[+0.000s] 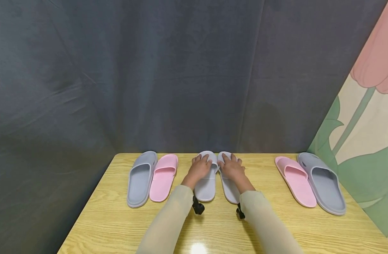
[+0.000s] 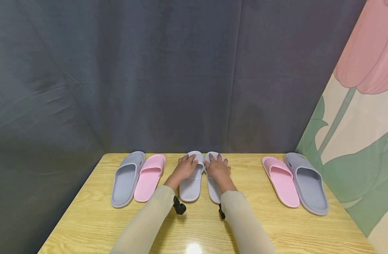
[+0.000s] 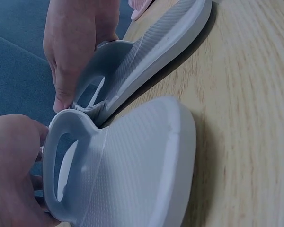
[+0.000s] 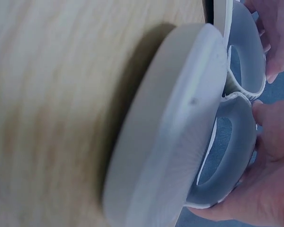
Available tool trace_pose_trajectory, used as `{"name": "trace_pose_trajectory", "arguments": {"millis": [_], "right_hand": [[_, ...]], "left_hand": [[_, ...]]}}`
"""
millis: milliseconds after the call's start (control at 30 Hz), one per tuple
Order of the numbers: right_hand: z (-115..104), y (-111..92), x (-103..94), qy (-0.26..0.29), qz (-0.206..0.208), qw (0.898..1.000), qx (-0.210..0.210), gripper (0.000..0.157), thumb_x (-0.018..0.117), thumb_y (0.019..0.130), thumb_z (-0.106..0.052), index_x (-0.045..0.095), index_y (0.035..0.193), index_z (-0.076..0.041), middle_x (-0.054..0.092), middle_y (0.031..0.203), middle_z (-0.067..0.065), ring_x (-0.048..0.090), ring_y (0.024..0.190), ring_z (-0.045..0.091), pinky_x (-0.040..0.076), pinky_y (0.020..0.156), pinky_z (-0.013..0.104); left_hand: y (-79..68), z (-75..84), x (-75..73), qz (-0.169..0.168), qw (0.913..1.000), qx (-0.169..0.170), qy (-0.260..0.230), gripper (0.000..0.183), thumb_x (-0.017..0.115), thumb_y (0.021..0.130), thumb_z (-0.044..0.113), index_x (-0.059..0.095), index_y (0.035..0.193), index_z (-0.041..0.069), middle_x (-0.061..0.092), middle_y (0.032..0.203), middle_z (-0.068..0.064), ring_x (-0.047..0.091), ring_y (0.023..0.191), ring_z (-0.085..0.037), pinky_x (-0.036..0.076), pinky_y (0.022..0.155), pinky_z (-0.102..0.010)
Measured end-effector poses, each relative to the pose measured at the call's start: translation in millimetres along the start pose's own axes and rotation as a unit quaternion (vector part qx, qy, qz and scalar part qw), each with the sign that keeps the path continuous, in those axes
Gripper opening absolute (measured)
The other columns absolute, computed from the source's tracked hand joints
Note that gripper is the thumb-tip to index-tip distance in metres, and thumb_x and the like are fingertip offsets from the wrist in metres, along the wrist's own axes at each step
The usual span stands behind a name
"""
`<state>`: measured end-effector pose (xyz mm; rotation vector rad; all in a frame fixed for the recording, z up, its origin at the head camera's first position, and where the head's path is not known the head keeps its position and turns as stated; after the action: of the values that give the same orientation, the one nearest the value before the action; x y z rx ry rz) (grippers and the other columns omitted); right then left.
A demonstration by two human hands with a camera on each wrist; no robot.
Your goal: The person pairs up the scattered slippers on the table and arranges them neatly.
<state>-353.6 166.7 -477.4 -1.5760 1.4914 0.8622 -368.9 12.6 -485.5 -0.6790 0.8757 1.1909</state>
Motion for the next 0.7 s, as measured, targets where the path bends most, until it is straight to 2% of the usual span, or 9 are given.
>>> {"name": "trace_pose_trajectory", "arguments": {"millis": [133,467,700], "right_hand": [[-0.2,-0.1,0.0,-0.006,-0.003,1.0,0.007,0.06,0.04,0.108,-0.043,0.034,0.158,-0.012,0.02,0.161,0.032,0.019,0.143,0.06,0.024,0.106,0.078],[1.0,-0.5,-3.5,-0.005,-0.005,1.0,0.01,0.06,0.04,0.108,-0.044,0.032,0.159,-0.014,0.019,0.162,0.03,0.02,0.143,0.058,0.024,0.106,0.078],[1.9,0.6,-2.6,-0.007,-0.003,1.0,0.003,0.061,0.042,0.106,-0.046,0.035,0.158,-0.014,0.022,0.161,0.03,0.022,0.142,0.059,0.025,0.107,0.077]], "left_hand": [[1.1,-0.2,1.3,0.001,0.9999,0.002,0.014,0.052,0.031,0.11,0.034,0.041,0.155,0.008,0.039,0.16,-0.015,0.026,0.151,-0.037,0.023,0.121,-0.05],[-0.4,0.1,0.9,0.012,0.9997,0.004,0.018,0.053,0.031,0.11,0.036,0.042,0.154,0.01,0.038,0.16,-0.018,0.028,0.149,-0.04,0.026,0.12,-0.052],[-5.5,-0.4,-1.5,0.019,0.9995,0.001,0.026,0.052,0.032,0.11,0.038,0.043,0.154,0.013,0.036,0.16,-0.02,0.03,0.148,-0.043,0.033,0.116,-0.054]]}}
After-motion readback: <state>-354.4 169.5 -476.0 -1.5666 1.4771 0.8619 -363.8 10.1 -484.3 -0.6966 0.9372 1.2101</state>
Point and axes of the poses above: each hand's wrist, its own y-axis towards the middle knuckle, its own x-axis out of the palm, z = x × y, the point moved 3 cm from there along y, towards the middle knuckle
